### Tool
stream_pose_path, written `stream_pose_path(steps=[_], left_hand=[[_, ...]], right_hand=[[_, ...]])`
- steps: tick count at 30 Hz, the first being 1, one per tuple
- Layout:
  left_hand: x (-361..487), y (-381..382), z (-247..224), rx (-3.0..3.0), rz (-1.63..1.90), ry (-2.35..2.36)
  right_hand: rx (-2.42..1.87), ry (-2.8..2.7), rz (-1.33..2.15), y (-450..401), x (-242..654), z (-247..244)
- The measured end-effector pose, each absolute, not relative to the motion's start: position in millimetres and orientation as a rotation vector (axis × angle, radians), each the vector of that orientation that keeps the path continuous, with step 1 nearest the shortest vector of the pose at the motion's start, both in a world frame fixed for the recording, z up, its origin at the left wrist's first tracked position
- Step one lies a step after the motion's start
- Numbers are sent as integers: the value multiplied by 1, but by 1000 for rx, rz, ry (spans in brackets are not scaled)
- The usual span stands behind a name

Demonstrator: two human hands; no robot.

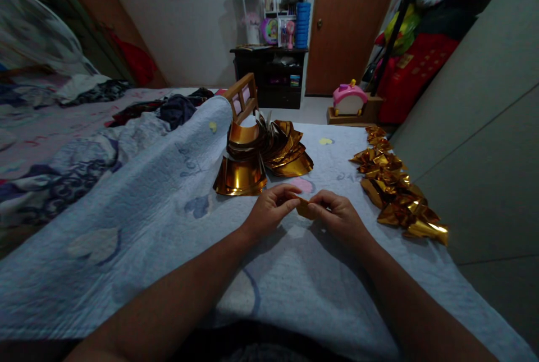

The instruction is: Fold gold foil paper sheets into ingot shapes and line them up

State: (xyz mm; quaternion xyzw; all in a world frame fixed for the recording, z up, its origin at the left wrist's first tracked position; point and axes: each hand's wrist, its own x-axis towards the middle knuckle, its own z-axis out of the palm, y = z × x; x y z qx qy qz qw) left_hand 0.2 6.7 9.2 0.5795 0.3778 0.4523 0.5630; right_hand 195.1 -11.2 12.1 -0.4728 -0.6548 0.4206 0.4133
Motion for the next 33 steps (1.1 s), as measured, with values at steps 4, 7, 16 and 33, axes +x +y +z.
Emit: stream_pose_path(steps=[4,7,16,33], left_hand=[[-2,7,12,1392,1092,961],[-3,7,14,1357,1085,993],[-2,7,15,1361,1068,979],[1,6,11,1522,943,968]], right_hand=[[-1177,-1587,1144,-12,195,14],[-1149,-1524,1246,-13,194,15],[-1099,-1574,1244,-12,194,15],[-1169,-1914,789,-11,185,12]])
